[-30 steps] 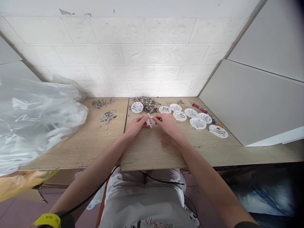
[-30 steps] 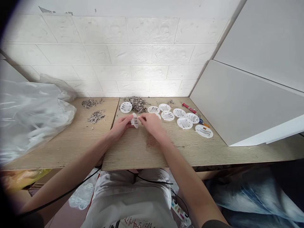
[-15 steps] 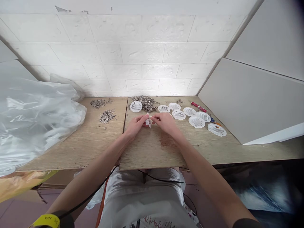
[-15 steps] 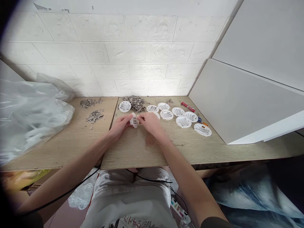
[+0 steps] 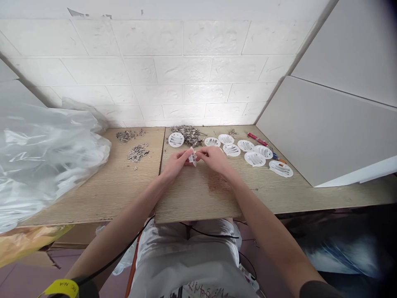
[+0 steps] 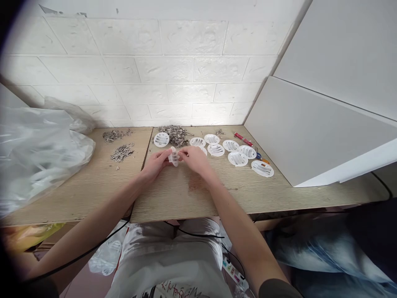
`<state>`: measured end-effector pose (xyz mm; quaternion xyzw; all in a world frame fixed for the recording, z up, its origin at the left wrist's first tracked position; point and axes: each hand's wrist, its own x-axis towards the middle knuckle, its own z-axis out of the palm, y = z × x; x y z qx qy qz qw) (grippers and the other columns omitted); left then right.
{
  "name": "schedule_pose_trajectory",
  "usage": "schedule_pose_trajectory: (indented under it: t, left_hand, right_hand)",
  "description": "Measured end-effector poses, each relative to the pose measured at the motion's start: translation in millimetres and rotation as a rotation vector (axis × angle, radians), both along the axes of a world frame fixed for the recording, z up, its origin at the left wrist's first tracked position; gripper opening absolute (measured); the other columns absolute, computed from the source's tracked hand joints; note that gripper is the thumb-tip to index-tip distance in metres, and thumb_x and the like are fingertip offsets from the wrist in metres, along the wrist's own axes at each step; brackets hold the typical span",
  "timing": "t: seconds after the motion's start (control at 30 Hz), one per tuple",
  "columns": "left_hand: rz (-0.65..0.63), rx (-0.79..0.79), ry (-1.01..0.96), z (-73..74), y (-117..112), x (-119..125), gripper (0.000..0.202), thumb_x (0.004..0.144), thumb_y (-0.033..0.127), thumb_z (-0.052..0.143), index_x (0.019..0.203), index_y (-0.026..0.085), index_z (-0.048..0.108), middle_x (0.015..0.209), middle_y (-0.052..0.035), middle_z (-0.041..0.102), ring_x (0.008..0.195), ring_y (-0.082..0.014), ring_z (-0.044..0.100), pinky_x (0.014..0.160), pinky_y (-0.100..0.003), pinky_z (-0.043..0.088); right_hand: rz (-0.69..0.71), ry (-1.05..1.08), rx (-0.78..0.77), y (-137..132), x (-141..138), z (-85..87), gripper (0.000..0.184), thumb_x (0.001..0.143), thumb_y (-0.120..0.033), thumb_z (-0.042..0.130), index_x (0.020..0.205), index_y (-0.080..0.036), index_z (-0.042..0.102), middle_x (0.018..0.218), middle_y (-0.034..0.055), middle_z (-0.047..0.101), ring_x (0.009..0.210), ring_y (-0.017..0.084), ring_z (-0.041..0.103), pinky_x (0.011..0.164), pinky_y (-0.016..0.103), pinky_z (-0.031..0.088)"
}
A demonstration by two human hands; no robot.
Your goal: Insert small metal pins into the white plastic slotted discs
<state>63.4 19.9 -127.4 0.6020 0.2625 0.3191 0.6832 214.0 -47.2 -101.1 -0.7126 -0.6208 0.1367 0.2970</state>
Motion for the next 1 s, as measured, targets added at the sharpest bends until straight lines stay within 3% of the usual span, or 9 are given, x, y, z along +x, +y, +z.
schedule_pose_trajectory:
  t: [0.13, 0.47, 1.0]
  left_hand:
    - [-0.032, -0.019, -0.014, 0.8, 1, -2, 0.041, 0.076, 0.054, 0.067, 0.09, 0.016, 0.074, 0.093, -0.0069, 0.07, 0.087, -0.0171, 0.062, 0.087, -0.033, 0.051]
    - [-0.048, -0.024, -0.02, -2.3, 2, -2, 0.043, 0.078, 0.051, 0.066, 0.098, 0.014, 0.073, 0.098, -0.0093, 0.072, 0.096, -0.0209, 0.065, 0.096, -0.039, 0.049]
    - [0.02, -0.022, -0.022, -3.3, 3, -2, 0.037, 0.076, 0.047, 0.07, 0.09, 0.014, 0.072, 0.093, -0.0071, 0.071, 0.087, -0.0167, 0.063, 0.089, -0.035, 0.052]
  right_hand:
    - [-0.003, 0.061, 0.018, -1, 5, 1.4, 0.027, 0.09, -0.027, 0.052, 0.079, -0.017, 0.074, 0.072, 0.0015, 0.07, 0.059, 0.012, 0.051, 0.06, 0.026, 0.033]
    - [-0.055, -0.022, 0.009, -2, -3, 0.3, 0.026, 0.091, -0.027, 0.051, 0.081, -0.018, 0.073, 0.08, 0.003, 0.073, 0.067, 0.015, 0.057, 0.061, 0.026, 0.034]
    - [-0.048, -0.182, 0.062, -5, -10, -1.3, 0.024, 0.093, -0.025, 0.051, 0.083, -0.02, 0.073, 0.082, 0.004, 0.074, 0.073, 0.017, 0.063, 0.063, 0.025, 0.034]
